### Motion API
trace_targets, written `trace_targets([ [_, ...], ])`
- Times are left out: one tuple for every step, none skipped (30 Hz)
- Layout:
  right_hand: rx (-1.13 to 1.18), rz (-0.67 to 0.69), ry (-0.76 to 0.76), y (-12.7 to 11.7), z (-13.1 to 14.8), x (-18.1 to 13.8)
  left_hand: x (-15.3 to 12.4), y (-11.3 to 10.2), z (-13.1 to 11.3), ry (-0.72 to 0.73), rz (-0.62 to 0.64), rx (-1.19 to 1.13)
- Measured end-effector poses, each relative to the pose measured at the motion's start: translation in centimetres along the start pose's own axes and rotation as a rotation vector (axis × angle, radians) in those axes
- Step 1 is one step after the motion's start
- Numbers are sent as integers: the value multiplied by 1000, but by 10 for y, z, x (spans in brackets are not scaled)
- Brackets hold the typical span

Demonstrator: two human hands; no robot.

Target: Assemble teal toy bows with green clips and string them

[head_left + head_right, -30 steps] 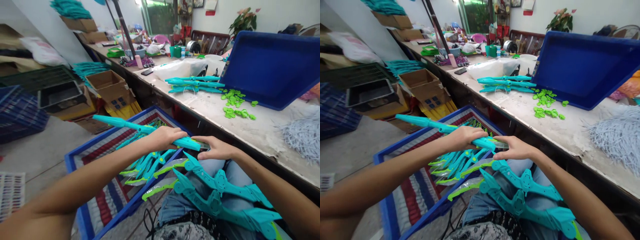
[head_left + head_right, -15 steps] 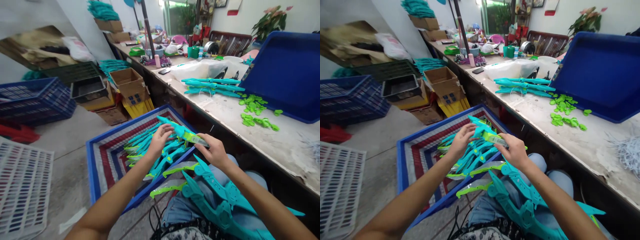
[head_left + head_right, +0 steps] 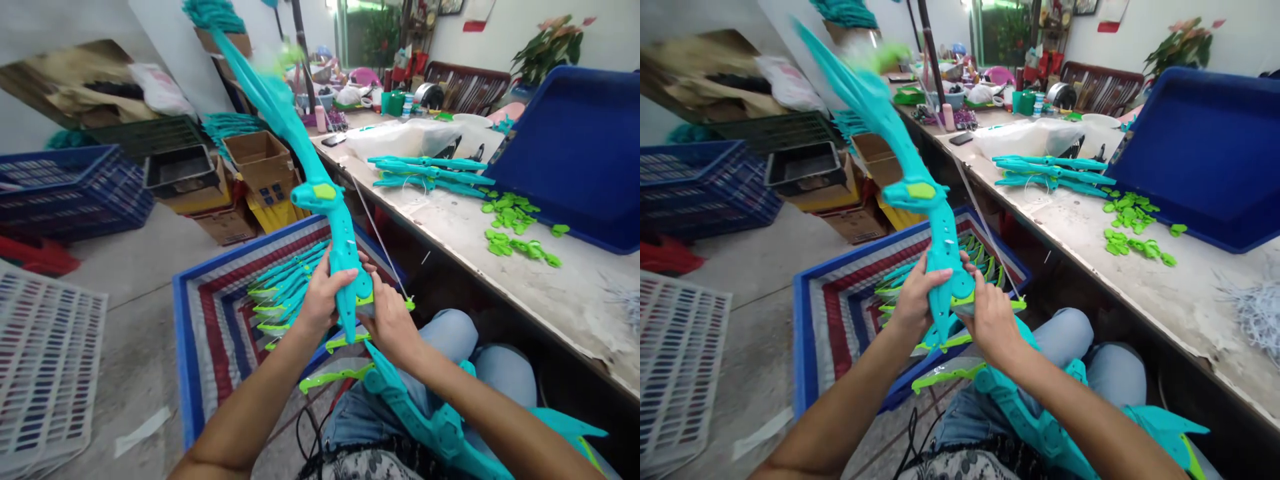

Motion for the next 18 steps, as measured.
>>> trace_targets([
  [73,-8,18,-4,5,1,0,1,-8,80,23,36],
  [137,-8,8,-13,9,2,0,2,-18,137,63,68],
  [174,-15,-29,-27,14,3,1,3,-28,172,115,100],
  [170,-48,-83,-47,19,3,2,5,-39,190,178,138],
  [125,-105,-144,-71,24,2,3,7,-50,196,247,187],
  [38,-188,-203,-99,29,1,4,10,-60,197,319,251],
  [-76,-282,-251,-127,35,-1,5,16,-68,199,397,333],
  [-196,-324,-290,-152,40,-2,5,23,-75,212,479,429],
  [-309,-314,-314,-173,43,-2,4,33,-80,244,561,535],
  [-410,-251,-318,-189,44,-2,2,44,-82,296,635,648],
  [-497,-157,-303,-199,42,-2,0,56,-82,363,698,758],
  [-571,-49,-267,-205,37,-4,-4,68,-79,430,752,861],
  [-637,63,-211,-206,29,-8,-7,80,-74,479,797,950],
  [-691,169,-140,-205,19,-16,-11,91,-68,496,845,1023],
  [-730,265,-63,-202,9,-26,-15,101,-60,479,903,1078],
  [-749,344,12,-198,0,-39,-20,108,-53,442,969,1116],
  [-743,408,73,-195,-8,-53,-26,115,-46,406,1041,1143],
  [-703,458,111,-192,-11,-68,-33,120,-40,381,1117,1165],
])
Point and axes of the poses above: each hand's wrist, its own x-axis towards the middle knuckle, its own y-axis out of the palm, z = x × y, the point moved 3 cm from there along x, towards the middle knuckle, and after that the axes turned 2 degrees about -z, right-handed, at the moved point
